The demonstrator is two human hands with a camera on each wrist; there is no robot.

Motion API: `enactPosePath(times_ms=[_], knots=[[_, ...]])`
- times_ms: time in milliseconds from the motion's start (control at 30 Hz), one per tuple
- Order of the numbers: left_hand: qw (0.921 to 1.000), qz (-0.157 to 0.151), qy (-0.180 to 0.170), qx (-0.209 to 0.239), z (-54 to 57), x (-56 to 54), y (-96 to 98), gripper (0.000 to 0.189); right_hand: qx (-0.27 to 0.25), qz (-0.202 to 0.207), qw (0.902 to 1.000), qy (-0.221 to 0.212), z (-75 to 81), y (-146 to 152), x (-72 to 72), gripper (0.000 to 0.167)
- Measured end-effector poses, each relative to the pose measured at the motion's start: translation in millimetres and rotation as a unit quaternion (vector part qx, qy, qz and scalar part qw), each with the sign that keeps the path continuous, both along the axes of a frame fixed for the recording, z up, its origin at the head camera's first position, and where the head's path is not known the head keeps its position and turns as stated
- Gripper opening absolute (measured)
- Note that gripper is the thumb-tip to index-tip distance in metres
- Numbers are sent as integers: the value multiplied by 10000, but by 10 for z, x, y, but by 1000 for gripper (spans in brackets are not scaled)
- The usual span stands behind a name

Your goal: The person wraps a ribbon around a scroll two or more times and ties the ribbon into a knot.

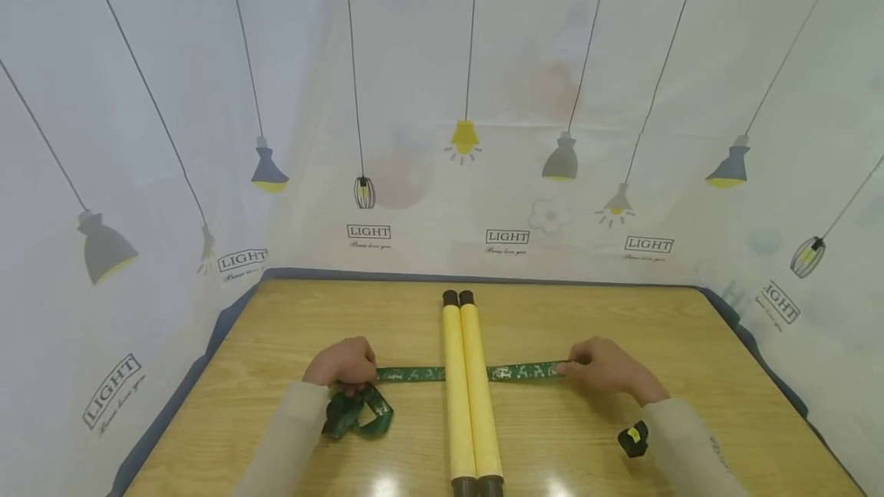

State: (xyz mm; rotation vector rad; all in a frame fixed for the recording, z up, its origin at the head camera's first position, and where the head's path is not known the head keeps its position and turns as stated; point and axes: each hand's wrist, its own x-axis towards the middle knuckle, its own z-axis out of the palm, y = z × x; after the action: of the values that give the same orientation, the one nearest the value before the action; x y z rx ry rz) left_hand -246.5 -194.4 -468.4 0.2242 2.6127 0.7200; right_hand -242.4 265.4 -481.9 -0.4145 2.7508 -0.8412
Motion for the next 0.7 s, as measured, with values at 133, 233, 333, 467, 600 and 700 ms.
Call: enactPosePath(times_ms=[133,233,333,467,600,700], knots=[[9983,211,136,-532,-33,-23,-56,28,-125,-118,9998,135,16,46,-13,30],[9958,434,289,-752,-60,-15,-78,26,-184,-113,9994,268,14,66,-17,31],[9920,699,507,-925,-67,21,-76,28,-168,-186,9988,414,6,80,-20,31],[9826,1101,721,-1313,-109,32,-113,34,-57,-334,9970,700,-12,120,-29,32],[9753,1202,958,-1585,-159,20,-223,34,4,-552,9932,1026,-33,227,-48,32],[9778,995,1024,-1533,-179,20,-337,34,55,-654,9904,1217,-34,349,-53,32]])
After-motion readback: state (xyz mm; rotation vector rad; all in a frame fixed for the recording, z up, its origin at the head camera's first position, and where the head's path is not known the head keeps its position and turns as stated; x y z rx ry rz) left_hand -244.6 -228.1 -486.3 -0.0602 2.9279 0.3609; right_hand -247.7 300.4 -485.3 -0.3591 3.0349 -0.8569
